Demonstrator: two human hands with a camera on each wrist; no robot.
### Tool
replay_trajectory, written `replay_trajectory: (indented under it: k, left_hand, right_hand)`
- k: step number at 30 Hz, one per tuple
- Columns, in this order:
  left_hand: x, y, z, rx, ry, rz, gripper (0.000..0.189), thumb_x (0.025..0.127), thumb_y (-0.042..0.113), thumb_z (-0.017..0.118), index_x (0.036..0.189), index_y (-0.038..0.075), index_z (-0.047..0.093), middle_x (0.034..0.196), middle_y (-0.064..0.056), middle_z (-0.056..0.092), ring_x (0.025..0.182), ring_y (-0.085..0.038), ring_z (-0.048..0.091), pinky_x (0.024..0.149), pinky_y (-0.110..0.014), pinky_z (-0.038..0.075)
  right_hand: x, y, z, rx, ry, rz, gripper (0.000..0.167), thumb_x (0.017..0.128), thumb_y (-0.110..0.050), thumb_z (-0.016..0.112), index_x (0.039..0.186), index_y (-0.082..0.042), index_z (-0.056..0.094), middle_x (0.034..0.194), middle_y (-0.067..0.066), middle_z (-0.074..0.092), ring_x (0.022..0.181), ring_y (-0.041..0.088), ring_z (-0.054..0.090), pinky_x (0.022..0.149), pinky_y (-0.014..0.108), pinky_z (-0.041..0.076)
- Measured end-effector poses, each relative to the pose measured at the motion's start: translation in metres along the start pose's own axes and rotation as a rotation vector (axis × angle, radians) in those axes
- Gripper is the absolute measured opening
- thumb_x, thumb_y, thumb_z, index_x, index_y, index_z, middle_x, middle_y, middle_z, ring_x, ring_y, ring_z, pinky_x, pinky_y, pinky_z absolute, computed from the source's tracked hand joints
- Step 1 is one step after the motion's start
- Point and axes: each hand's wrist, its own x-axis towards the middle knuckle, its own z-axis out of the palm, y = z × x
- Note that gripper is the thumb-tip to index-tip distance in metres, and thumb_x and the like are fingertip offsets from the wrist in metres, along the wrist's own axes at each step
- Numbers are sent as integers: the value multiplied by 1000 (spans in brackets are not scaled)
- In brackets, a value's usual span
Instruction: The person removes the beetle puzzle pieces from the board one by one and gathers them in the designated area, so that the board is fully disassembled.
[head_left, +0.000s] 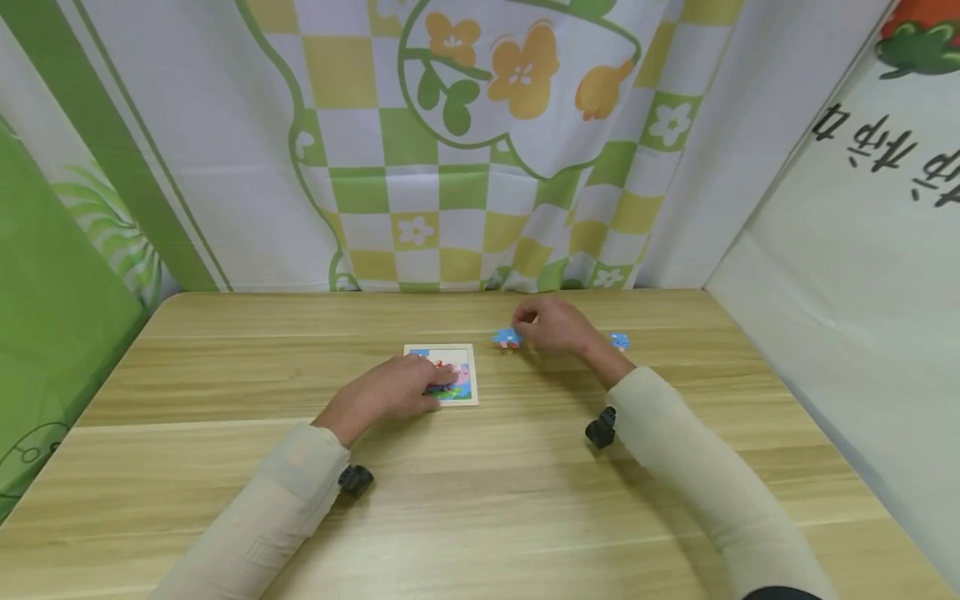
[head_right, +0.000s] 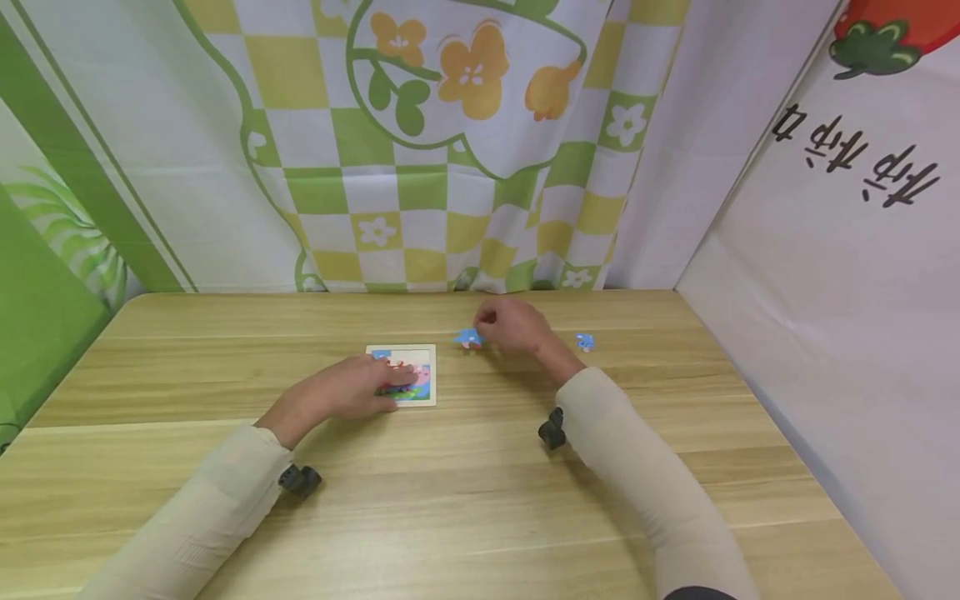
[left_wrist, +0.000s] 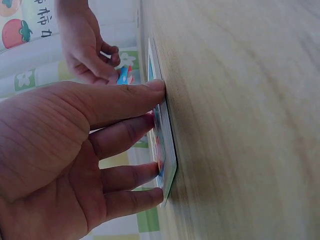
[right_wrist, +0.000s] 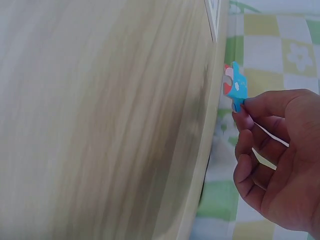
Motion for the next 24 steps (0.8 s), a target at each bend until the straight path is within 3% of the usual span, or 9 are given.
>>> replay_trajectory:
  k: [8, 17, 24]
  left_hand:
    - [-1, -1, 1, -2, 6, 3, 51, 97, 14, 74, 145, 5, 59, 149, -18, 51, 137, -37, 48, 112, -47, 39]
    - [-1, -1, 2, 6, 10, 15, 53, 97, 14, 75, 145, 4, 58, 150, -17, 50, 138, -36, 48, 112, -47, 39]
    - [0, -1, 1, 6, 21, 20, 51, 96, 13, 75, 144, 4, 60, 148, -19, 53, 135, -37, 51, 110, -46, 42]
  right_hand:
    - [-7, 26, -13, -24, -33, 25, 16, 100, -13, 62, 101, -6, 77, 99, 4, 74, 97, 26, 65, 89, 47, 50]
    - [-14, 54, -30, -42, -68, 121, 20, 101, -15, 59, 105, -9, 77, 104, 5, 73, 105, 30, 63, 95, 51, 47]
    - [-20, 69, -46, -65, -105, 109, 23, 101, -14, 58, 109, -4, 76, 112, 12, 72, 109, 36, 62, 95, 55, 46]
